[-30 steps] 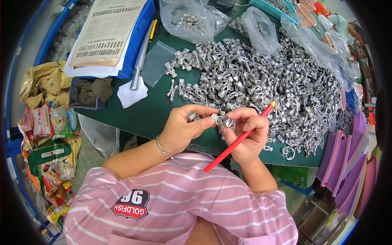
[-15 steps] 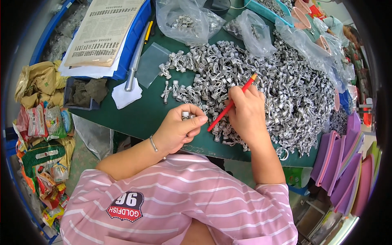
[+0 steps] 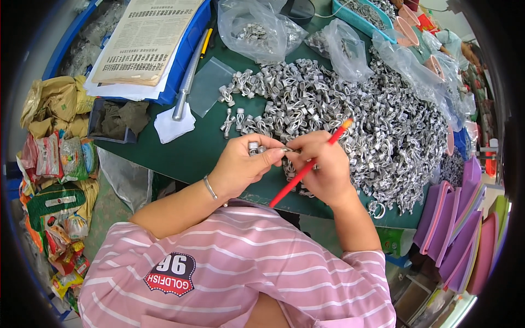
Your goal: The person manually fits small metal parts together from a large pile on an assembly table, using a pen as an alignment or guiding tool.
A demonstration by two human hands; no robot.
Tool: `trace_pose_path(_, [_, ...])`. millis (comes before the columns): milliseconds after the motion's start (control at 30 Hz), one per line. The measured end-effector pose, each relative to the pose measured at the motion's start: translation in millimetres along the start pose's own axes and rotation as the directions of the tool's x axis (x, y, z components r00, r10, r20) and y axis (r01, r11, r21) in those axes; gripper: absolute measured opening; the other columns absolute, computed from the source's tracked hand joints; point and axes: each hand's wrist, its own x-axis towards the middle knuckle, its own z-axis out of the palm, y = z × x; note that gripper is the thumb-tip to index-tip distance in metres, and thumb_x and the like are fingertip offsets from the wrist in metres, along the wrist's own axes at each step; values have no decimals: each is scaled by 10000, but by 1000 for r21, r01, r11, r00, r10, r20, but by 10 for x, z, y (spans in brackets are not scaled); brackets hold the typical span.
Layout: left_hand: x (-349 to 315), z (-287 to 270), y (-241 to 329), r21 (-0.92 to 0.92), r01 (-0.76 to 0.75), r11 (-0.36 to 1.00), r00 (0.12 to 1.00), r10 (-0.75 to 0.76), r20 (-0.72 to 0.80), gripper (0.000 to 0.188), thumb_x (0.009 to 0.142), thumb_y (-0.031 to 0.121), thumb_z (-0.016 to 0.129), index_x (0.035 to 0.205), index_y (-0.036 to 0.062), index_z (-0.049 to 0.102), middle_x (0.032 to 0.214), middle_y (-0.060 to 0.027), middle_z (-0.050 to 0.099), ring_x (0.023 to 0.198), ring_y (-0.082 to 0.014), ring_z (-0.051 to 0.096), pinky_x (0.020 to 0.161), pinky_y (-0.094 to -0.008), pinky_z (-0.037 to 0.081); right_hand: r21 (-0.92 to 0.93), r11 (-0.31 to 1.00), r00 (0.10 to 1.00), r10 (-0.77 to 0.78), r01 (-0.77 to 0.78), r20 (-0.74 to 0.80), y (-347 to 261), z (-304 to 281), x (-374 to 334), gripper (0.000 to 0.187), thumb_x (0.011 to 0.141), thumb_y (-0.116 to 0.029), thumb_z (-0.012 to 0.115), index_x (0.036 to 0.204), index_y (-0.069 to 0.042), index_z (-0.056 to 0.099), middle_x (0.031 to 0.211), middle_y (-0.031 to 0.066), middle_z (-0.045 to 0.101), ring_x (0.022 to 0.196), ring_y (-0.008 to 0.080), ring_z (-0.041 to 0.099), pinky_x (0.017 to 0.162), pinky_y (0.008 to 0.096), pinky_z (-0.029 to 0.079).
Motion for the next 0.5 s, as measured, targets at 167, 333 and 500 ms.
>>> trace_pose_path(167, [-38, -22, -14, -100, -4, 995, 1000, 5, 11, 177, 814, 97, 603, 951, -5, 558, 738, -71, 572, 498, -40, 411, 388, -164, 280, 654, 570, 720, 692, -497, -56, -140, 9, -106, 148, 862, -53, 507, 830, -50, 363, 830, 120, 583, 608, 112, 568, 528, 204, 463])
trace_pose_path(333, [-78, 3, 31, 67, -23, 998, 1000, 22, 11, 205, 785, 85, 635, 955, -9, 569, 783, -55, 578, 566, -53, 471, 457, -171, 363, 761, 442, 734, 676, -475, 66, -241, 89, -146, 190, 834, -24, 544, 788, -63, 364, 838, 116, 572, 578, 111, 564, 492, 205, 456])
trace_pose_path(500, [-155, 79, 86, 238, -381, 893, 924, 359, 133, 260, 712, 13, 689, 946, -10, 579, 867, -34, 581, 772, -78, 532, 712, -211, 433, 808, 512, 848, 529, -291, -29, -124, 183, -291, 238, 784, 40, 584, 776, -66, 371, 899, 149, 577, 676, 132, 577, 552, 203, 466])
